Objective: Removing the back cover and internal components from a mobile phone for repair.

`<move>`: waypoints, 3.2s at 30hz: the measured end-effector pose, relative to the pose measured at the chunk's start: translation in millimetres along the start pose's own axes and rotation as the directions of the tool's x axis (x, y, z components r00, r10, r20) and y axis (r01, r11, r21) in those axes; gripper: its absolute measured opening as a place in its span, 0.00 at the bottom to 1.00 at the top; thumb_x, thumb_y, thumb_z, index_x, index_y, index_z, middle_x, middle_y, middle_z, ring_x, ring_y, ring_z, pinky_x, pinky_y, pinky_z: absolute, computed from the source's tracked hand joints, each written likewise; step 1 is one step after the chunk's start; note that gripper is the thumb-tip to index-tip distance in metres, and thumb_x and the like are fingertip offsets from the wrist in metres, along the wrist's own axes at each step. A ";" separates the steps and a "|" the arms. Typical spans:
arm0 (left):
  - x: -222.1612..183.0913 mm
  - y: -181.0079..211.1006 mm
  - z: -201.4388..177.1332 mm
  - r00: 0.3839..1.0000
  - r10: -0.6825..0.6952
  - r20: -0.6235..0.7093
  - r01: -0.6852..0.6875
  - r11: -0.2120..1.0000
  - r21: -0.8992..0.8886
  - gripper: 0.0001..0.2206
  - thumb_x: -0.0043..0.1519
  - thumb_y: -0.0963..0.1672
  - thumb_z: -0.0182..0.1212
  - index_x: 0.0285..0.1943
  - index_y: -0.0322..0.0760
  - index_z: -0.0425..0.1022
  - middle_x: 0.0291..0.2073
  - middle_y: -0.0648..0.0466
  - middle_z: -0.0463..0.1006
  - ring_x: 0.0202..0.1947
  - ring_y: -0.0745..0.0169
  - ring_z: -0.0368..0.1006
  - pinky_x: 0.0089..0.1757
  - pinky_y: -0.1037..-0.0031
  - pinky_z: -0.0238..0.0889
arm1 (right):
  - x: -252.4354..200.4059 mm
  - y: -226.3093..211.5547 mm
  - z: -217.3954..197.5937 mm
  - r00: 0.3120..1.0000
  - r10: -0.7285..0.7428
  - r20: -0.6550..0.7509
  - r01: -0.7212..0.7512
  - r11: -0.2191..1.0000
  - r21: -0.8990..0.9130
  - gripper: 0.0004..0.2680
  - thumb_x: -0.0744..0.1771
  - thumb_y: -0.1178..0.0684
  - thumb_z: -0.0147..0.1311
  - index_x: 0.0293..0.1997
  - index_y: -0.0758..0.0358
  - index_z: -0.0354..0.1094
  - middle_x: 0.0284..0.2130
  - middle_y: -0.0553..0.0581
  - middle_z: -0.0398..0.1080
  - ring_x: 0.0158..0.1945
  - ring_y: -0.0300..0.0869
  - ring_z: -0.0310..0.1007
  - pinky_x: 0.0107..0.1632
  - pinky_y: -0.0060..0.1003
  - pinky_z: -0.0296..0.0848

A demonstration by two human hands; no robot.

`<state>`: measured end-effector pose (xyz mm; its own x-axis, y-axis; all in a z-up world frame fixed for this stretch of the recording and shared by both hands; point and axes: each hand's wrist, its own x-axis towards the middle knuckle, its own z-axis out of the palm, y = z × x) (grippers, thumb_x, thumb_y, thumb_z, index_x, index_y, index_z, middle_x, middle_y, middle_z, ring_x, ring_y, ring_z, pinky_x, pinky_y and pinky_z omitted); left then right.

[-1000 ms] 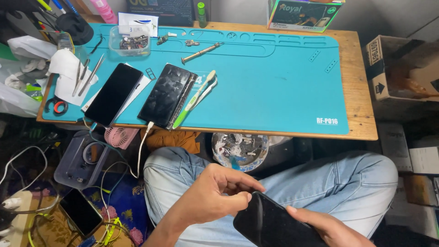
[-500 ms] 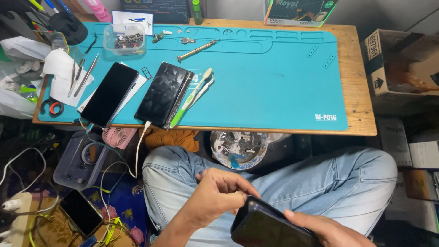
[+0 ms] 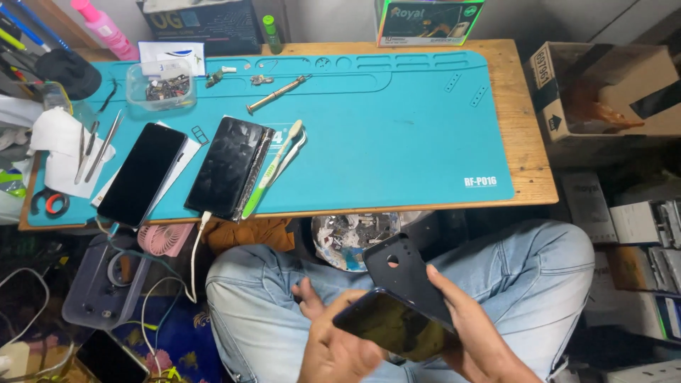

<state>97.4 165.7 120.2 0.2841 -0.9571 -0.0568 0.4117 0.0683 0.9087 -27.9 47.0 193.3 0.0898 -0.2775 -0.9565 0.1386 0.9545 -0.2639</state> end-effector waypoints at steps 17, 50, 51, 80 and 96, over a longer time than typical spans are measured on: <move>10.2 -30.2 -33.5 0.715 -0.471 -0.517 0.184 0.840 -0.511 0.26 0.63 0.34 0.53 0.74 0.23 0.70 0.50 0.24 0.80 0.48 0.36 0.75 0.54 0.60 0.65 | 57.4 -60.9 -76.0 0.537 -0.843 -0.040 0.811 0.528 -0.253 0.11 0.76 0.49 0.48 0.38 0.63 0.66 0.32 0.53 0.64 0.35 0.38 0.60 0.36 0.35 0.59; 43.3 -6.6 78.1 0.928 0.357 0.110 -0.263 0.414 0.872 0.35 0.71 0.55 0.43 0.84 0.31 0.54 0.83 0.34 0.51 0.82 0.31 0.47 0.71 0.42 0.38 | 4.7 -29.6 18.4 0.944 -0.101 0.314 0.039 0.979 0.200 0.25 0.73 0.39 0.32 0.76 0.61 0.65 0.69 0.65 0.70 0.70 0.55 0.66 0.74 0.48 0.59; 41.4 -8.3 82.5 0.920 0.259 0.294 -0.375 0.367 0.851 0.38 0.74 0.59 0.31 0.84 0.28 0.53 0.83 0.34 0.52 0.82 0.29 0.43 0.71 0.38 0.31 | 8.0 -25.5 17.3 0.944 -0.095 0.316 0.040 0.984 0.175 0.25 0.73 0.38 0.32 0.75 0.62 0.65 0.67 0.67 0.70 0.68 0.57 0.67 0.72 0.49 0.60; 25.9 -23.3 43.3 0.948 0.209 0.240 -0.318 0.632 0.706 0.48 0.62 0.56 0.63 0.86 0.30 0.42 0.85 0.33 0.43 0.86 0.30 0.36 0.74 0.39 0.32 | 6.0 -29.4 15.5 0.964 -0.229 0.132 0.220 0.972 0.077 0.23 0.74 0.46 0.30 0.71 0.71 0.68 0.63 0.69 0.74 0.65 0.57 0.70 0.69 0.50 0.63; 37.5 -10.9 15.3 0.954 0.206 0.220 -0.301 0.653 0.695 0.55 0.57 0.48 0.80 0.85 0.28 0.38 0.84 0.35 0.46 0.85 0.36 0.43 0.75 0.49 0.44 | 28.3 -7.9 -5.5 0.960 -0.204 0.192 0.236 0.959 -0.159 0.27 0.72 0.39 0.32 0.60 0.76 0.78 0.40 0.78 0.77 0.45 0.60 0.75 0.40 0.52 0.68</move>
<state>90.3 124.8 114.5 0.1655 -0.9605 0.2236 -0.4181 0.1370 0.8980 -31.9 32.1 167.7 0.2474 -0.4825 -0.8403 -0.0025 0.8669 -0.4985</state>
